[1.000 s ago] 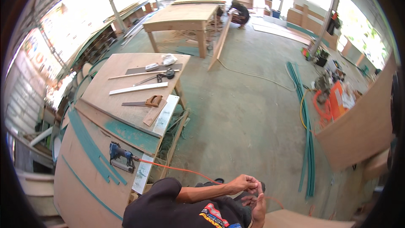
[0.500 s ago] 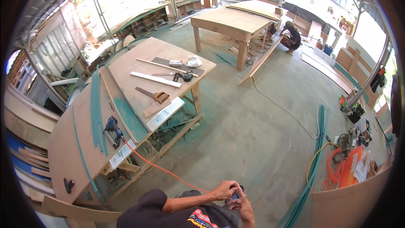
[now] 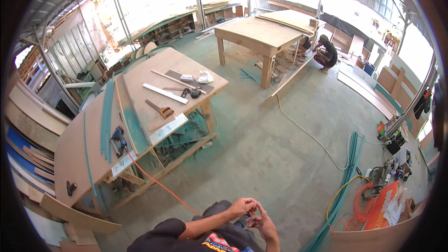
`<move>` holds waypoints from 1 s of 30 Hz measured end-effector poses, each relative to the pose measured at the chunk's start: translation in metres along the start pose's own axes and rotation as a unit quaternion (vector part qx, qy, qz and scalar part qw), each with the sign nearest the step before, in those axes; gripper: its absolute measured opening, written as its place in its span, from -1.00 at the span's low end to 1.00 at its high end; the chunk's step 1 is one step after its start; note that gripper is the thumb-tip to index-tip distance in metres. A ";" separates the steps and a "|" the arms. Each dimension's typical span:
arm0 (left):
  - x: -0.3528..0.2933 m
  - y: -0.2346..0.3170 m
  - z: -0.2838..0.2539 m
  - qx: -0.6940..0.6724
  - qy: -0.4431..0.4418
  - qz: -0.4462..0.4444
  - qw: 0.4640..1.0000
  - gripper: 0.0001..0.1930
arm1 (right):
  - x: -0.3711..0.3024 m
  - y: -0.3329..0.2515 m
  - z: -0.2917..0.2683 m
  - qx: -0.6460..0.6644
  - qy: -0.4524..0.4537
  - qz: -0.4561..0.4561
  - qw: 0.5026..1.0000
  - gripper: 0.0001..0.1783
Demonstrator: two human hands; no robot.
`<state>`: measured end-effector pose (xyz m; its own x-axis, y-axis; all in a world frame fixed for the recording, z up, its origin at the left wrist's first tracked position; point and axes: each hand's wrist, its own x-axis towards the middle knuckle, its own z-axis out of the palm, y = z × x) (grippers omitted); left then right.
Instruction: The person measures a large curved wooden structure with a clamp and then moves to a workbench to select a thin wooden template. They place the template on the curved structure and use a marker to trace its outline onto the wood.
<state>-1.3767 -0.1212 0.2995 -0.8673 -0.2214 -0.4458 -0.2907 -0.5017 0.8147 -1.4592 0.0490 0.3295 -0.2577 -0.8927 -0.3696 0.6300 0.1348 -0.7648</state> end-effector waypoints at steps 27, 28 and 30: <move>0.375 0.162 -0.094 -0.227 0.053 -0.060 0.970 -0.74 | 0.327 -0.230 -0.154 -0.510 0.058 0.014 0.858 -0.30; 0.383 0.181 -0.101 -0.199 0.075 -0.053 0.976 -0.74 | 0.343 -0.247 -0.145 -0.501 0.046 0.025 0.864 -0.30; 0.400 0.205 -0.115 -0.141 0.056 -0.081 0.985 -0.72 | 0.371 -0.275 -0.151 -0.514 -0.008 0.078 0.854 -0.31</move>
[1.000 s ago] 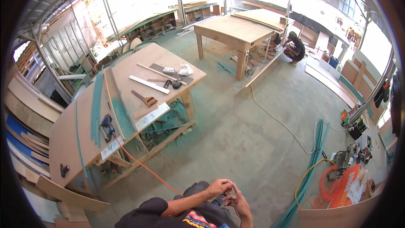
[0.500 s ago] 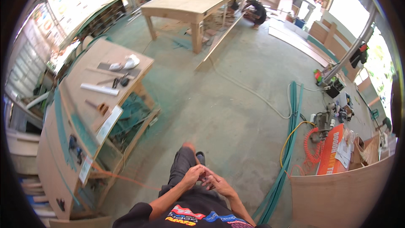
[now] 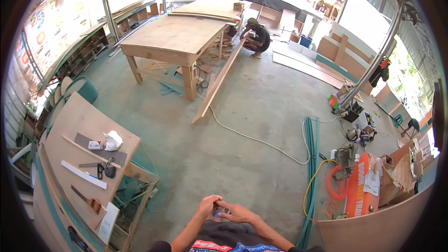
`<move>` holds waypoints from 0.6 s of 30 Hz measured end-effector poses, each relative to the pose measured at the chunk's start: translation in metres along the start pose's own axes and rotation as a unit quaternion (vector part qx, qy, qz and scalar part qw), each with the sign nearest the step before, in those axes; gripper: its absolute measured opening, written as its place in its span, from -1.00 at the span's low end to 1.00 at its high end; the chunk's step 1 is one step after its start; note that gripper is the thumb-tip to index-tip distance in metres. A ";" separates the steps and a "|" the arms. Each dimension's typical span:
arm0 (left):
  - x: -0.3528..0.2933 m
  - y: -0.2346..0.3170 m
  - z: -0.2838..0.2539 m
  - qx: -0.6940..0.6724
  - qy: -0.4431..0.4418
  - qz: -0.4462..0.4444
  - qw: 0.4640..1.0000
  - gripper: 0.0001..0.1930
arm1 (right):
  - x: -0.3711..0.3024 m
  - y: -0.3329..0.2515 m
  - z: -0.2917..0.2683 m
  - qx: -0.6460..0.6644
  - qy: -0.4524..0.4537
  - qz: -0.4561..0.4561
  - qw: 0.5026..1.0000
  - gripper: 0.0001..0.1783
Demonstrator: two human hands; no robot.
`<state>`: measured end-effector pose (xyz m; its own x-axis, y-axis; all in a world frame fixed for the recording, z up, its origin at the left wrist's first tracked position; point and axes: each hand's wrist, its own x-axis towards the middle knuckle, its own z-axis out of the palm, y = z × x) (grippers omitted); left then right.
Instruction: The person measures a large curved wooden structure with a clamp and then moves to a workbench to select a thin wooden template. They place the template on the curved structure and use a marker to trace its outline onto the wood.
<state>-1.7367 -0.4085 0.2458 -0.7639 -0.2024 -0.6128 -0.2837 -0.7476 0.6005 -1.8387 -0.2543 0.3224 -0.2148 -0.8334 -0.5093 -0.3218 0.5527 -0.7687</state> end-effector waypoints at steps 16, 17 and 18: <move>0.170 0.243 -0.084 0.008 0.009 -0.026 1.000 -0.68 | 0.293 -0.058 -0.200 -0.109 -0.121 -0.157 0.974 -0.32; 0.190 0.266 -0.091 0.013 -0.002 -0.025 1.000 -0.68 | 0.317 -0.066 -0.216 -0.078 -0.111 -0.152 0.979 -0.33; 0.209 0.282 -0.096 0.007 -0.005 -0.023 1.000 -0.67 | 0.340 -0.068 -0.230 -0.050 -0.115 -0.146 0.981 -0.34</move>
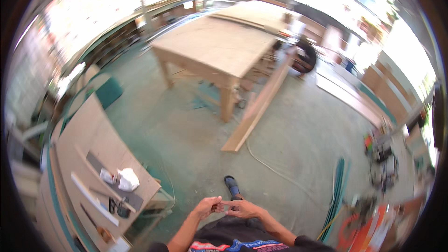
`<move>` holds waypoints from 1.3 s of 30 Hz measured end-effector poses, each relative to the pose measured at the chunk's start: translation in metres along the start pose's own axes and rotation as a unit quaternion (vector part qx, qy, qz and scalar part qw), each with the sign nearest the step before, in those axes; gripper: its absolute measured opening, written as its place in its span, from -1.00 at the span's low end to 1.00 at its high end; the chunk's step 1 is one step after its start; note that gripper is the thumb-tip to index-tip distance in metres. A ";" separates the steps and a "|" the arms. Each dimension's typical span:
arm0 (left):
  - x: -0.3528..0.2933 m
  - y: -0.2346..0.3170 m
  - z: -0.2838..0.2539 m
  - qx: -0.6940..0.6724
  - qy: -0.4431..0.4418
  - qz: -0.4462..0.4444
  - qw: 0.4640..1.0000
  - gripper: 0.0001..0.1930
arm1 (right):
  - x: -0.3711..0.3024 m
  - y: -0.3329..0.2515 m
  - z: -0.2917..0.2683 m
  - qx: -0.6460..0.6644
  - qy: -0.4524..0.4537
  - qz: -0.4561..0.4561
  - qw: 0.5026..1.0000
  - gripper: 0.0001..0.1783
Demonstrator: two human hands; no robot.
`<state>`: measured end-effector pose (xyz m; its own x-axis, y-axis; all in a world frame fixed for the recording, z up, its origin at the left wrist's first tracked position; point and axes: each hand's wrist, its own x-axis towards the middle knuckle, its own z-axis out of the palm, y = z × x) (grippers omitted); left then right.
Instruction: The person measures a large curved wooden structure with a clamp and then moves to a workbench to select a thin wooden template. They place the template on the curved structure and use a marker to trace its outline onto the wood.
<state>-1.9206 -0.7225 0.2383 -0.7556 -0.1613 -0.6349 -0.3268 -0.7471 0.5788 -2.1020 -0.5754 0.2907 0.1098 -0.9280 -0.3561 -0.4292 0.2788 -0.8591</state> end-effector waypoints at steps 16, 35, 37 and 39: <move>0.132 0.269 -0.119 -0.135 0.179 0.127 0.966 -0.69 | 0.352 -0.058 -0.241 -0.112 -0.177 -0.089 0.974 -0.27; 0.162 0.737 -0.541 0.009 0.178 0.198 0.964 -0.57 | 0.903 -0.303 -0.349 -0.063 -0.138 -0.079 0.985 -0.30; 0.176 0.769 -0.591 0.023 0.175 0.206 0.963 -0.58 | 0.970 -0.302 -0.353 -0.060 -0.156 -0.072 0.983 -0.31; 0.185 0.807 -0.645 0.023 0.190 0.213 0.958 -0.59 | 1.036 -0.309 -0.356 -0.089 -0.182 -0.077 0.976 -0.30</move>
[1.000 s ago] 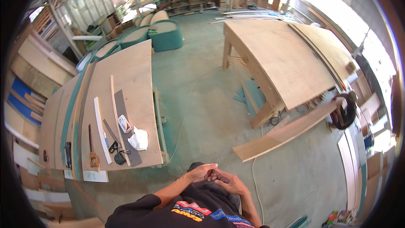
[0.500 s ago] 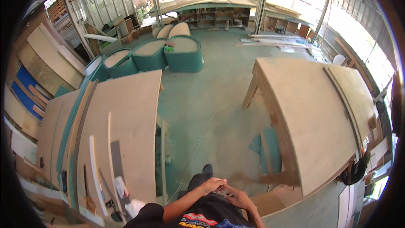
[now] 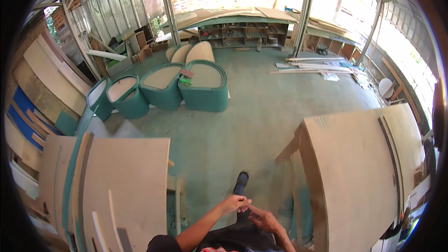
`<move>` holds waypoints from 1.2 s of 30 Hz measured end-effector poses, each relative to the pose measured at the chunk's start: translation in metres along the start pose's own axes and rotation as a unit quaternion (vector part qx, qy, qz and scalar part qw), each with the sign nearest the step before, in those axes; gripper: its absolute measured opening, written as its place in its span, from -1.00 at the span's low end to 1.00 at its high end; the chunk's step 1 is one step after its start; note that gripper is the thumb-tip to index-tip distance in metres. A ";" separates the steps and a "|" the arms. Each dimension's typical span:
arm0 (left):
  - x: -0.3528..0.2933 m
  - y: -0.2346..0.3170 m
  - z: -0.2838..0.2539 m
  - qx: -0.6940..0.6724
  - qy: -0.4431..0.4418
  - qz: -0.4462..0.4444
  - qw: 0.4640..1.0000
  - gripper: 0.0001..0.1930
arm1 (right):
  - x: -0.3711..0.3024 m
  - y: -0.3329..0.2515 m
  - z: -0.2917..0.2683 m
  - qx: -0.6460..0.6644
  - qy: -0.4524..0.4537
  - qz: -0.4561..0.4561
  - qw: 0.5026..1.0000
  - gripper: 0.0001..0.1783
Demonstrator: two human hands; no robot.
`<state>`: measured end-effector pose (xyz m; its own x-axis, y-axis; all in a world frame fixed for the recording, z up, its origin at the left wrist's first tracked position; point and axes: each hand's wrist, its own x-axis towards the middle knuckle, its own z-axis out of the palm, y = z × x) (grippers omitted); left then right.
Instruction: The person measures a large curved wooden structure with a clamp and then moves to a workbench to select a thin wooden template. They place the template on the curved structure and use a marker to trace its outline onto the wood.
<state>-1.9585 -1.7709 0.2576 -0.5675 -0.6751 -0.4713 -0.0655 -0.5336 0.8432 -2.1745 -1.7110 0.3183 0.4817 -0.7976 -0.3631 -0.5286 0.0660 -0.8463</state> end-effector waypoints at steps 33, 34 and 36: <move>0.697 0.647 -0.476 0.058 -0.086 0.054 0.993 -0.91 | 0.771 -0.091 -0.635 0.373 0.086 -0.010 0.924 -0.23; 0.723 0.656 -0.483 0.051 -0.084 0.044 0.994 -0.91 | 0.788 -0.086 -0.652 0.404 0.088 -0.010 0.910 -0.23; 0.771 0.673 -0.500 0.037 -0.072 0.026 0.996 -0.91 | 0.827 -0.071 -0.689 0.428 0.080 -0.018 0.900 -0.23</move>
<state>-2.0298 -2.9051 0.3324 -0.6826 -0.6189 -0.3885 -0.0902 -0.4562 0.8853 -2.2200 -2.7884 0.3467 0.3448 -0.8800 -0.3267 0.2514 0.4219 -0.8711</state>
